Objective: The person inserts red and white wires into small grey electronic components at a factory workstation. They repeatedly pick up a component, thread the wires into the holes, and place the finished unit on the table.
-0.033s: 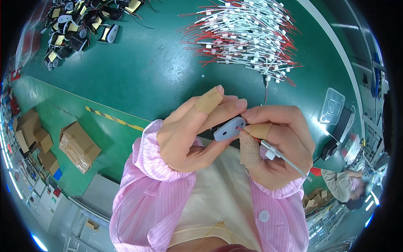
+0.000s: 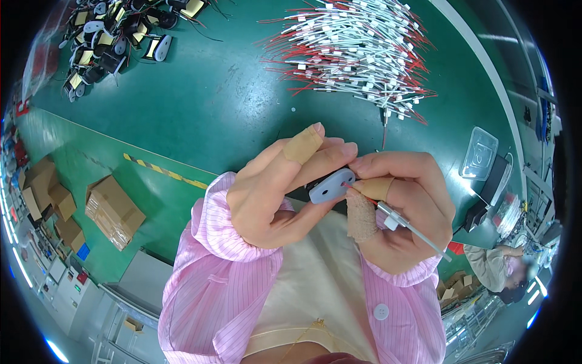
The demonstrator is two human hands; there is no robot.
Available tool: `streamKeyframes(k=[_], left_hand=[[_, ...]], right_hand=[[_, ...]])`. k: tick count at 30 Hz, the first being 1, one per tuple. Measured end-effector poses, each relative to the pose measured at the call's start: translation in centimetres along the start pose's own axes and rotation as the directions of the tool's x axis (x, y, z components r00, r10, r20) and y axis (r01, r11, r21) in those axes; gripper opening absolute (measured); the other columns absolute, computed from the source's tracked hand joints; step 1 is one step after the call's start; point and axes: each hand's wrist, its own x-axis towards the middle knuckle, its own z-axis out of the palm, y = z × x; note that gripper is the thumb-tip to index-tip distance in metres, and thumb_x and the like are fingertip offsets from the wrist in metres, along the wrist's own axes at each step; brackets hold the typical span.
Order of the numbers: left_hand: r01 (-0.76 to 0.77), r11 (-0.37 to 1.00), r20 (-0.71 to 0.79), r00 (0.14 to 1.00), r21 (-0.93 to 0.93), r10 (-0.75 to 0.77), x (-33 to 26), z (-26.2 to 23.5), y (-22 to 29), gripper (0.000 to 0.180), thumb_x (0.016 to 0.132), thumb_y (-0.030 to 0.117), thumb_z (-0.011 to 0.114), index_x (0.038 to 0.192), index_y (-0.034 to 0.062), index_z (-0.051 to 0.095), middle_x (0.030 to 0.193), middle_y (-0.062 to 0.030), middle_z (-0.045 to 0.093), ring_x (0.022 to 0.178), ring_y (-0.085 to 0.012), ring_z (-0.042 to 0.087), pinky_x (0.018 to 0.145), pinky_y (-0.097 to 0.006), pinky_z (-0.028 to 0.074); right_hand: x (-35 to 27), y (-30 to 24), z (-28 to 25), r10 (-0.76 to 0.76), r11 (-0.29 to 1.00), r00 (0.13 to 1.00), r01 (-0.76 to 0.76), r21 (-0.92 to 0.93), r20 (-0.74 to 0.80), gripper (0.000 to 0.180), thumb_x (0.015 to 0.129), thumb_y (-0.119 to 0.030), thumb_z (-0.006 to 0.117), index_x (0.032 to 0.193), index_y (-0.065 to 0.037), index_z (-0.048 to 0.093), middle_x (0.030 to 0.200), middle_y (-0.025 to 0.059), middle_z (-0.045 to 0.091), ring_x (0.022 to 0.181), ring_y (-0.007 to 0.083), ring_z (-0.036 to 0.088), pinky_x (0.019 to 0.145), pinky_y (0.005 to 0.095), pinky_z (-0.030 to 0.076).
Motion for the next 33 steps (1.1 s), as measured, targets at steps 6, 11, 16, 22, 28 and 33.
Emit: streamKeyframes(k=[6, 11, 16, 22, 28, 33], left_hand=[[-0.096, 0.995, -0.003, 0.995, -0.007, 0.096, -0.2, 0.1, -0.7, 0.095, 0.071, -0.015, 0.066, 0.149, 0.0047, 0.016, 0.125, -0.0295, 0.056, 0.107, -0.0411, 0.062, 0.083, -0.045, 0.054], [-0.112, 0.994, 0.008, 0.994, 0.002, 0.112, -0.2, 0.1, -0.6, 0.098, 0.071, -0.015, 0.066, 0.151, 0.0098, 0.015, 0.129, -0.0323, 0.052, 0.104, -0.0438, 0.062, 0.082, -0.047, 0.054], [-0.116, 0.992, -0.024, 0.993, 0.059, 0.117, -0.2, 0.1, -0.7, 0.095, 0.071, -0.013, 0.069, 0.149, 0.0075, 0.019, 0.123, -0.0313, 0.057, 0.106, -0.0413, 0.063, 0.085, -0.045, 0.053], [-0.011, 0.990, -0.113, 0.993, 0.140, 0.026, -0.2, 0.2, -0.1, 0.076, 0.069, -0.012, 0.074, 0.135, -0.0062, 0.036, 0.113, -0.0279, 0.064, 0.104, -0.0352, 0.064, 0.088, -0.041, 0.051], [-0.047, 0.981, -0.191, 0.978, 0.189, 0.084, 0.4, 0.4, 0.1, 0.048, 0.063, -0.011, 0.075, 0.108, -0.0073, 0.060, 0.105, -0.0211, 0.065, 0.092, -0.0317, 0.064, 0.080, -0.038, 0.051], [-0.122, 0.935, -0.189, 0.963, 0.334, 0.193, 0.9, 0.3, -0.2, 0.045, 0.058, -0.006, 0.077, 0.101, -0.0015, 0.065, 0.101, -0.0136, 0.063, 0.086, -0.0292, 0.060, 0.070, -0.036, 0.050]], right_hand=[[0.0, -0.1, -0.2, 0.016, 1.000, 1.000, -0.016, 0.010, 0.017, 0.023, 0.059, 0.012, 0.075, 0.076, 0.002, 0.063, 0.088, 0.0118, 0.063, 0.062, 0.0195, 0.060, 0.052, 0.0276, 0.048], [0.0, -0.2, 0.0, -0.006, 1.000, 1.000, 0.006, -0.028, 0.017, 0.023, 0.060, 0.012, 0.075, 0.076, 0.002, 0.063, 0.088, 0.0118, 0.062, 0.062, 0.0192, 0.060, 0.053, 0.0272, 0.048], [-0.1, -0.2, -0.1, 0.051, 0.997, 0.996, -0.047, -0.056, 0.067, 0.026, 0.062, 0.006, 0.078, 0.082, 0.002, 0.062, 0.088, 0.0117, 0.061, 0.062, 0.0182, 0.059, 0.053, 0.0271, 0.047], [-0.5, -1.2, -1.0, 0.264, 0.939, 0.957, -0.283, 0.194, 0.121, 0.028, 0.074, 0.000, 0.075, 0.098, 0.003, 0.061, 0.088, 0.0130, 0.061, 0.067, 0.0163, 0.057, 0.064, 0.0277, 0.049], [-1.6, 0.3, -0.8, 0.144, 0.954, 0.990, -0.136, 0.268, -0.009, 0.023, 0.071, 0.006, 0.076, 0.091, 0.005, 0.065, 0.085, 0.0134, 0.066, 0.064, 0.0175, 0.063, 0.058, 0.0249, 0.050], [-0.9, -0.1, -0.7, 0.116, 0.986, 0.992, -0.122, 0.115, 0.057, 0.017, 0.071, 0.009, 0.073, 0.087, 0.002, 0.069, 0.083, 0.0136, 0.066, 0.065, 0.0184, 0.064, 0.057, 0.0255, 0.051]])
